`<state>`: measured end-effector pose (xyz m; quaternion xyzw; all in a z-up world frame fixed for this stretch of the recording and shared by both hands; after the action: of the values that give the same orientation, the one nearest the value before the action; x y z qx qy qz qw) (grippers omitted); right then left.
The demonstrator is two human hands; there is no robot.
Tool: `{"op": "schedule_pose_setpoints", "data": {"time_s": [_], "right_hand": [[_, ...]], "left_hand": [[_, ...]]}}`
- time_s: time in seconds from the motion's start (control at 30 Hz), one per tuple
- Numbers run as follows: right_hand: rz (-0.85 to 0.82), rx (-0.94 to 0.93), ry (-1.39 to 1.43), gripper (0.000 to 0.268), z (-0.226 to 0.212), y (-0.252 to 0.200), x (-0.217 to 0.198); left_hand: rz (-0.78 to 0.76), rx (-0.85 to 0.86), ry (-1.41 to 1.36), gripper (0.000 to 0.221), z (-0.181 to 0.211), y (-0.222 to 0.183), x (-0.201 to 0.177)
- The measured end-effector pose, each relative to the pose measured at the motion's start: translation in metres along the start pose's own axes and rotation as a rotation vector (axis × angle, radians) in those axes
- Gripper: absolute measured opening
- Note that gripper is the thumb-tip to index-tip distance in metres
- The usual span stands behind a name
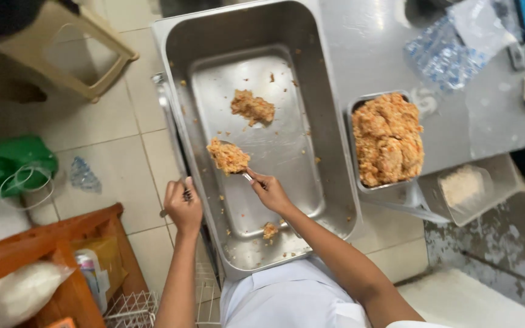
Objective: Transferring food filling from a large hotel pan to a smaller tray using a spoon
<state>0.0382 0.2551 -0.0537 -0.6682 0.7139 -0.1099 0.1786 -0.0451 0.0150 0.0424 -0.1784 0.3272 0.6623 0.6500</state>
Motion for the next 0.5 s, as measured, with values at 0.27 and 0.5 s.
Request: {"op": "schedule_pose_setpoints", "data": {"time_s": [0.27,0.5], "right_hand": [[0.035,-0.06,-0.038,0.033,-0.102,-0.065,-0.089],[0.097,0.002,-0.134,0.035,-0.139,-0.118,-0.159]], "left_hand": [[0.005,0.028,-0.011,0.027,-0.03,-0.007,0.009],[0.028,0.064,0.022,0.036,-0.046,-0.008,0.012]]}}
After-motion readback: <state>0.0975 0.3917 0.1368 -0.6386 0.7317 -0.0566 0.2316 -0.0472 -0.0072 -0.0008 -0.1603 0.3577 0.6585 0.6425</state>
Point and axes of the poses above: each hand's wrist, its own y-axis towards the middle knuckle, its own x-axis out of the palm, z = x × y, the point moved 4 cm from there along y, towards the middle knuckle, and after that the axes turned 7 degrees about -z, right-handed, at the moved point
